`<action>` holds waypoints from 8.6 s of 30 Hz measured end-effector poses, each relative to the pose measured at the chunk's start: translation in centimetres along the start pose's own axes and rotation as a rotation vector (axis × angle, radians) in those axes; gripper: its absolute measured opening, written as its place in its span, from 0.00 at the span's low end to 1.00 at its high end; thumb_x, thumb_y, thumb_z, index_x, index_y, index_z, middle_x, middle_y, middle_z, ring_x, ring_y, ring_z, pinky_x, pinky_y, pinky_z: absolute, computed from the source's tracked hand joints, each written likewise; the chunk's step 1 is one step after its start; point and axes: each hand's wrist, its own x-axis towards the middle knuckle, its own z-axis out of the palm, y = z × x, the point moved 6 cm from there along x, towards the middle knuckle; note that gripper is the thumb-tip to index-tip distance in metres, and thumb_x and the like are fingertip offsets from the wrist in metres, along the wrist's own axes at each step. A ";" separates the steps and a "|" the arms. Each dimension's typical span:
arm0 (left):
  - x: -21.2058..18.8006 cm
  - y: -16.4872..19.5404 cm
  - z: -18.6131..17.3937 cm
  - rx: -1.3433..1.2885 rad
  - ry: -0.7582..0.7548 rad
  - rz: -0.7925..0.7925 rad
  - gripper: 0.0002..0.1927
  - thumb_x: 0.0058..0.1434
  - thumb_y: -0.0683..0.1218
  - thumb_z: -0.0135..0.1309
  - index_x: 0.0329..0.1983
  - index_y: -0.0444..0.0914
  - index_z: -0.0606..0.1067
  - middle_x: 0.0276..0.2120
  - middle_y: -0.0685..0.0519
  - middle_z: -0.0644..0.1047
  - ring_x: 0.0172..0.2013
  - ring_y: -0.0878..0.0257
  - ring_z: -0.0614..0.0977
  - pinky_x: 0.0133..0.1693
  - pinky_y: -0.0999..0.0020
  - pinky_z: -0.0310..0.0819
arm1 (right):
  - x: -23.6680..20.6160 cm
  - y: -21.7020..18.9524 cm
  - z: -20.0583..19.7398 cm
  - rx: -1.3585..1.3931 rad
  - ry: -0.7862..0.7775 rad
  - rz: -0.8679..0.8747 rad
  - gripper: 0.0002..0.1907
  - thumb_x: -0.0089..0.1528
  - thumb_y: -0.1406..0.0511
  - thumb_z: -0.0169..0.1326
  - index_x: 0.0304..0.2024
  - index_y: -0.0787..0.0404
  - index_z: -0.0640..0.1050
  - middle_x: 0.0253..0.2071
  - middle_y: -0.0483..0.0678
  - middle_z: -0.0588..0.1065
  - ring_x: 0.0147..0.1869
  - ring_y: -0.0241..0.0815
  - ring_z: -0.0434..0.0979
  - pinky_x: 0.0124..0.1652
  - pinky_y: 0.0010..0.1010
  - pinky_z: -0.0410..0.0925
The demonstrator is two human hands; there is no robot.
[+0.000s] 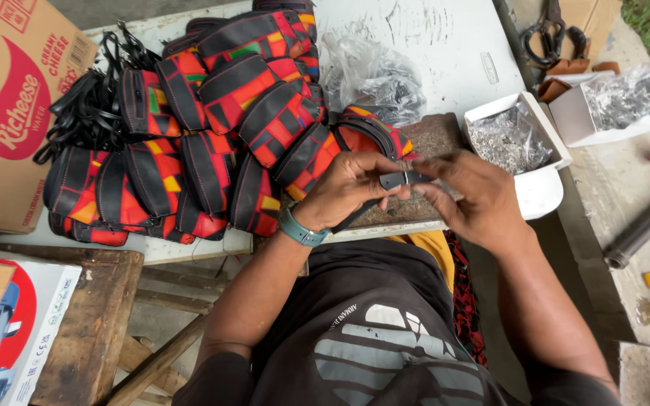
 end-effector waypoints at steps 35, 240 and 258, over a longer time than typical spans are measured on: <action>-1.9 8.6 4.3 0.895 0.291 0.433 0.13 0.70 0.39 0.58 0.56 0.35 0.73 0.44 0.49 0.80 0.45 0.58 0.87 0.45 0.68 0.83 | -0.3 2.9 3.6 0.747 0.087 0.463 0.14 0.60 0.73 0.63 0.47 0.68 0.76 0.42 0.45 0.78 0.46 0.31 0.78 0.45 0.23 0.74; -2.4 2.3 -2.0 0.671 0.318 0.288 0.09 0.75 0.46 0.53 0.50 0.35 0.78 0.43 0.54 0.80 0.43 0.70 0.81 0.46 0.73 0.76 | -4.0 6.2 15.0 1.516 0.091 1.032 0.07 0.66 0.67 0.54 0.35 0.65 0.76 0.21 0.46 0.70 0.18 0.34 0.65 0.19 0.26 0.61; -1.2 -2.2 -5.1 0.004 0.412 0.228 0.07 0.63 0.31 0.58 0.40 0.34 0.77 0.42 0.46 0.82 0.44 0.62 0.84 0.50 0.66 0.80 | -3.8 8.1 14.5 1.462 0.086 1.006 0.05 0.65 0.70 0.51 0.35 0.65 0.76 0.22 0.44 0.70 0.20 0.32 0.64 0.21 0.25 0.59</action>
